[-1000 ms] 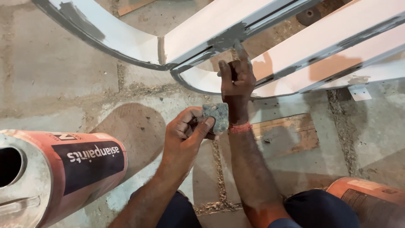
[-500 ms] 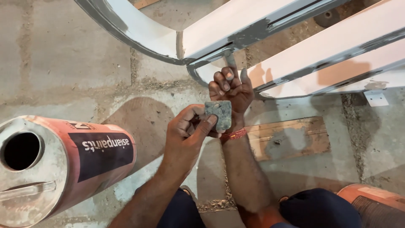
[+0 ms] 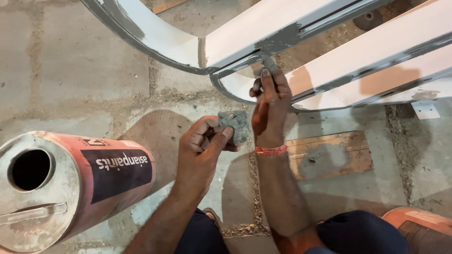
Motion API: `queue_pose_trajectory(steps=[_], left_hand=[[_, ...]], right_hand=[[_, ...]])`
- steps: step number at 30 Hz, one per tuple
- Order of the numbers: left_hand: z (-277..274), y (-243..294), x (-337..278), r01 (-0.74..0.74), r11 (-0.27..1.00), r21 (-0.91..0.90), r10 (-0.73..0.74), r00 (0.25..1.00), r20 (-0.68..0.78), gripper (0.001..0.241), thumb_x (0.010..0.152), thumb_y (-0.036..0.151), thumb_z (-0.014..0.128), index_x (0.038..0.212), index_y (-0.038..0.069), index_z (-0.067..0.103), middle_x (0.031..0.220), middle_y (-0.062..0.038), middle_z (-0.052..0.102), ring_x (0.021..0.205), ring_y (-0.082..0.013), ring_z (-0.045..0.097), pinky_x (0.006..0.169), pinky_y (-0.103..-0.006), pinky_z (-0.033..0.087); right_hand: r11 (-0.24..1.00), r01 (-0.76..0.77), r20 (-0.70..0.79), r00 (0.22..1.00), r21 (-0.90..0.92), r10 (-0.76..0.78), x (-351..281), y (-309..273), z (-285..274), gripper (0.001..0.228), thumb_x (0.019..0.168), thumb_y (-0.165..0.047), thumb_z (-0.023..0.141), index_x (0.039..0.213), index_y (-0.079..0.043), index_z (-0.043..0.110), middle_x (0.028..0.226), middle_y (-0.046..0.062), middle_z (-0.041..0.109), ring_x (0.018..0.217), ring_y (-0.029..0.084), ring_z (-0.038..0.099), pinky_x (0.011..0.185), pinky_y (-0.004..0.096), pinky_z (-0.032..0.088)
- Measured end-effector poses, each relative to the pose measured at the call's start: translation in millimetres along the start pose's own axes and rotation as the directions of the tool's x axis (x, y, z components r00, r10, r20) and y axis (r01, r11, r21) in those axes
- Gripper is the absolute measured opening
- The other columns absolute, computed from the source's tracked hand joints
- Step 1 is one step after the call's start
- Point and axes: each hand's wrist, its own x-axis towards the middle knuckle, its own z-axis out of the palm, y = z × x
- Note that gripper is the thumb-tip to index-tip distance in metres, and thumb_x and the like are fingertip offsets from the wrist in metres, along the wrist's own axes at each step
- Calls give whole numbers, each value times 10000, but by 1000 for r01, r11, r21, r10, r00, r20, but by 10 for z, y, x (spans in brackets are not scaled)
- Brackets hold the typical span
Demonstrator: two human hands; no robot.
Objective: The person kneads a lump of gray filler on a wooden board, then presses the filler into the seams of a white metal frame and smooths it along the joints by hand and with a small scraper, moving along the frame to cover the gaps.
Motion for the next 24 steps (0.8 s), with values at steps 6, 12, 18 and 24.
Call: queue_pose_trajectory(steps=[6, 12, 18, 24], left_hand=[[52, 11, 0, -9, 999, -42, 9, 1000, 14, 126, 1001, 19, 656, 1122, -15, 650, 969, -59, 696, 862, -106, 677, 771, -324, 642], [58, 15, 19, -12, 999, 41, 10, 999, 43, 92, 1016, 33, 654, 1095, -15, 653, 912, -36, 668, 838, -85, 662, 763, -314, 644], [37, 96, -35, -18, 999, 27, 17, 999, 40, 101, 1019, 42, 652, 1102, -14, 668, 950, -42, 688, 850, -85, 665, 774, -311, 636], [-14, 82, -40, -16, 999, 31, 15, 1000, 20, 113, 1014, 41, 653, 1110, -19, 664, 983, -61, 708, 862, -101, 688, 768, -320, 643]], right_hand=[[814, 295, 3, 941, -499, -339, 99, -86, -130, 185, 974, -45, 697, 1153, -9, 726, 968, 49, 731, 776, 96, 608, 684, 271, 515], [861, 262, 23, 960, -435, -280, 162, -93, -146, 135, 971, -31, 735, 1096, 17, 715, 944, 68, 740, 701, 104, 596, 624, 264, 488], [669, 361, 90, 910, -650, -404, 317, -23, -169, 85, 977, -19, 751, 1050, 20, 732, 869, 46, 710, 695, 80, 587, 608, 239, 491], [355, 406, 192, 842, -842, -505, 514, -27, -264, 168, 952, -25, 828, 911, -8, 666, 793, -7, 624, 703, 36, 474, 599, 209, 407]])
